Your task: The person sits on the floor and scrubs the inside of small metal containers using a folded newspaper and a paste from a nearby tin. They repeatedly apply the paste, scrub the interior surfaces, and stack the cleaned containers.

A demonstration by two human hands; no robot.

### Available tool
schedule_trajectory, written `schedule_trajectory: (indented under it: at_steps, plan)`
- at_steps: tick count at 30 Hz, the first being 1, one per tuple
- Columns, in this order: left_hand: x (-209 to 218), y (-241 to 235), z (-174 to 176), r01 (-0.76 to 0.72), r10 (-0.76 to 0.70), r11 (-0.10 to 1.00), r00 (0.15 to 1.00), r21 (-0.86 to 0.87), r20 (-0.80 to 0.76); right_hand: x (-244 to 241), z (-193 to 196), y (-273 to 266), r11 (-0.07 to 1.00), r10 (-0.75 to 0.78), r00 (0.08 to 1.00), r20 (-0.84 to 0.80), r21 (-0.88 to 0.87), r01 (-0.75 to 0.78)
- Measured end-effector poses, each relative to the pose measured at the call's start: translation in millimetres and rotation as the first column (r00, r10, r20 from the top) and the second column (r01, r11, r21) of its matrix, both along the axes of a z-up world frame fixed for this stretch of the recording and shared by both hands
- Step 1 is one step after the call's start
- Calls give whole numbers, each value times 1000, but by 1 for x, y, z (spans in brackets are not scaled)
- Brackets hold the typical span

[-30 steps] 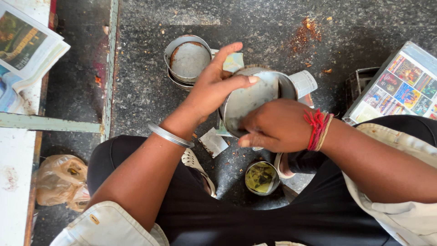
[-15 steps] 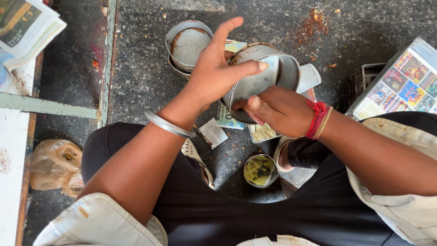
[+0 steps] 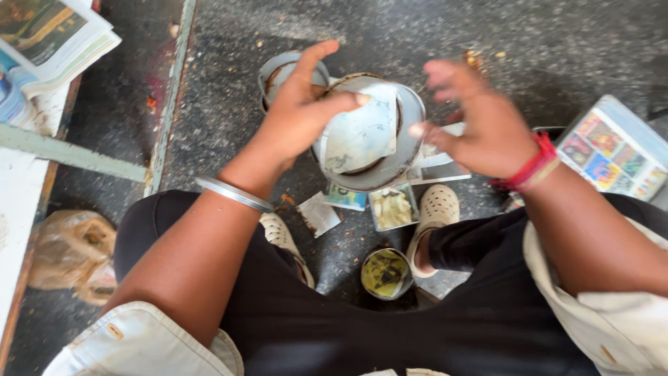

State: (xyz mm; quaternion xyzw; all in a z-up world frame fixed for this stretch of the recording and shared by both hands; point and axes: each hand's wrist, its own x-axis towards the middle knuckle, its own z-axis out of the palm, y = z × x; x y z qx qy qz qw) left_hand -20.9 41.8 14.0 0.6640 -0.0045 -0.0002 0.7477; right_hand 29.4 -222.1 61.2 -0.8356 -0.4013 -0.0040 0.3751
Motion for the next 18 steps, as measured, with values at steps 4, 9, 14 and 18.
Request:
schedule_trajectory:
  at_steps: [4, 9, 14, 18]
  plan:
    - [9, 4, 1, -18, 18, 999, 1000, -28, 18, 12, -3, -10, 1000, 16, 823, -568, -4, -22]
    - [7, -13, 20, 179, -159, 979, 970, -98, 181, 14, 34, -103, 981, -166, 850, -500, 8, 196]
    - [32, -36, 18, 62, -183, 966, 848, 250, 497, -77, 42, -299, 445, -640, 560, -525, 340, 828]
    - [31, -45, 2, 102, -150, 980, 945, 173, 290, -193, -36, -412, 15, -619, 586, -523, 738, 674]
